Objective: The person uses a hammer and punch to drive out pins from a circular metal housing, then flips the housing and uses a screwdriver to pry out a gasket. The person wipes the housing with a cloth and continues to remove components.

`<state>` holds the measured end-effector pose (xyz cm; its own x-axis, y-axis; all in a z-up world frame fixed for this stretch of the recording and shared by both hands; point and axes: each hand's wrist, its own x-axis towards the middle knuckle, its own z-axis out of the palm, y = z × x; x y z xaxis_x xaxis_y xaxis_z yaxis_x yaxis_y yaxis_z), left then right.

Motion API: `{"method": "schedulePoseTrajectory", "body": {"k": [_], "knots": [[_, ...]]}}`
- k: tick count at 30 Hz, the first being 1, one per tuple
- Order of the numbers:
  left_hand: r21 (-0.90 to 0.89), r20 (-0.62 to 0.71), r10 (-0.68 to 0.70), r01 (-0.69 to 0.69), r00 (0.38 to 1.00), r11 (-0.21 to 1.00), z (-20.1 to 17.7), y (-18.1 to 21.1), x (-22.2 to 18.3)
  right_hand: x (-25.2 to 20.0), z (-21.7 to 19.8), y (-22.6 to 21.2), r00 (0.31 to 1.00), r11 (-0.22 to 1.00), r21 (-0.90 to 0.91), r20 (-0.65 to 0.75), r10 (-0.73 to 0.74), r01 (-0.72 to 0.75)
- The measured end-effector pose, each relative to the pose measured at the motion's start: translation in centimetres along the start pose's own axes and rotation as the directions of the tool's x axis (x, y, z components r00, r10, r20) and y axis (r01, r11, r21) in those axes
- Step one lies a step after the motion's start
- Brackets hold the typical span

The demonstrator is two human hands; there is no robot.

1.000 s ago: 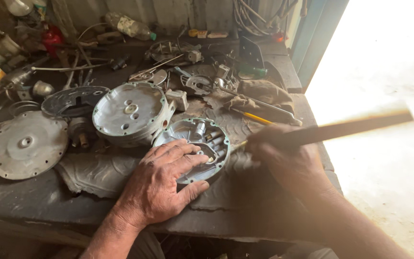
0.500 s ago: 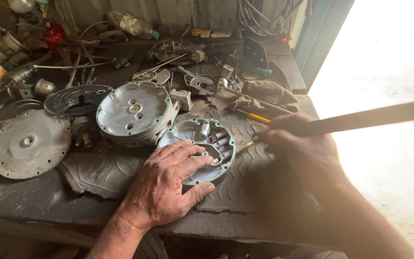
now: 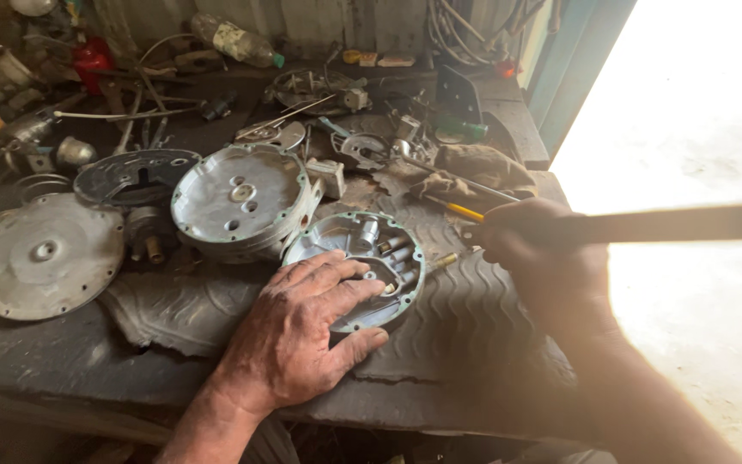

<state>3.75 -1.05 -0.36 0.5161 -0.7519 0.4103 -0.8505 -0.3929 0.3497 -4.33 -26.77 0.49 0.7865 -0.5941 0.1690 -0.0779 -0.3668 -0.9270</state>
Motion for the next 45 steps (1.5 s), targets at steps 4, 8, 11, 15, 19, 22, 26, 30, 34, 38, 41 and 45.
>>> {"method": "schedulePoseTrajectory", "body": {"k": [4, 8, 11, 15, 19, 22, 26, 30, 34, 38, 41, 45], "knots": [[0.002, -0.012, 0.018, -0.018, 1.0, 1.0, 0.1, 0.0, 0.2, -0.2, -0.3, 0.0, 0.984, 0.988, -0.077, 0.13, -0.123, 0.134], [0.007, -0.011, 0.015, -0.015, 1.0, 1.0, 0.0, 0.1, 0.0, -0.2, -0.4, 0.0, 0.985, 0.986, -0.084, 0.103, -0.137, 0.146], [0.013, -0.009, 0.015, -0.015, 1.0, 1.0, 0.0, 0.0, 0.1, 0.2, -0.3, 0.1, 0.978, 0.993, -0.061, 0.19, -0.09, 0.103], [0.017, -0.025, 0.024, -0.023, 0.999, 1.0, 0.1, 0.1, 0.1, 0.1, 0.1, 0.5, 0.879, 0.791, -0.397, 0.099, -0.467, 0.465], [0.019, -0.025, 0.025, -0.025, 0.999, 1.0, 0.1, 0.2, 0.2, 0.1, 0.1, 0.5, 0.986, 0.995, 0.066, 0.148, -0.081, 0.072], [0.021, -0.021, 0.017, -0.017, 1.0, 1.0, 0.1, 0.2, 0.0, -0.1, 0.5, 0.2, 0.989, 0.995, 0.005, 0.113, -0.099, 0.099], [0.022, -0.037, 0.022, -0.021, 0.999, 1.0, 0.1, 0.2, 0.0, -0.1, 1.2, -0.4, 0.99, 0.983, 0.179, 0.138, 0.013, -0.038], [0.021, -0.034, 0.023, -0.022, 0.999, 1.0, 0.1, 0.4, 0.0, -0.1, 1.5, -0.6, 0.96, 0.91, -0.311, 0.023, -0.28, 0.273], [0.026, -0.023, 0.017, -0.016, 1.0, 1.0, 0.0, 0.3, 0.1, 0.2, 1.6, -0.6, 0.987, 0.976, 0.207, 0.155, 0.036, -0.068], [0.011, -0.039, 0.052, -0.051, 0.998, 0.999, -0.1, 0.3, 0.1, 0.4, 2.0, -0.1, 0.971, 0.955, -0.18, 0.056, -0.231, 0.237], [0.006, -0.017, 0.008, -0.008, 1.0, 1.0, 0.0, 0.5, 0.3, 0.2, 1.8, 0.1, 0.992, 0.995, 0.063, 0.095, -0.077, 0.072], [0.019, -0.021, 0.02, -0.02, 1.0, 1.0, -0.4, 0.5, 0.0, -0.2, 2.4, -0.5, 0.989, 0.998, 0.01, 0.136, 0.055, -0.056]]}}
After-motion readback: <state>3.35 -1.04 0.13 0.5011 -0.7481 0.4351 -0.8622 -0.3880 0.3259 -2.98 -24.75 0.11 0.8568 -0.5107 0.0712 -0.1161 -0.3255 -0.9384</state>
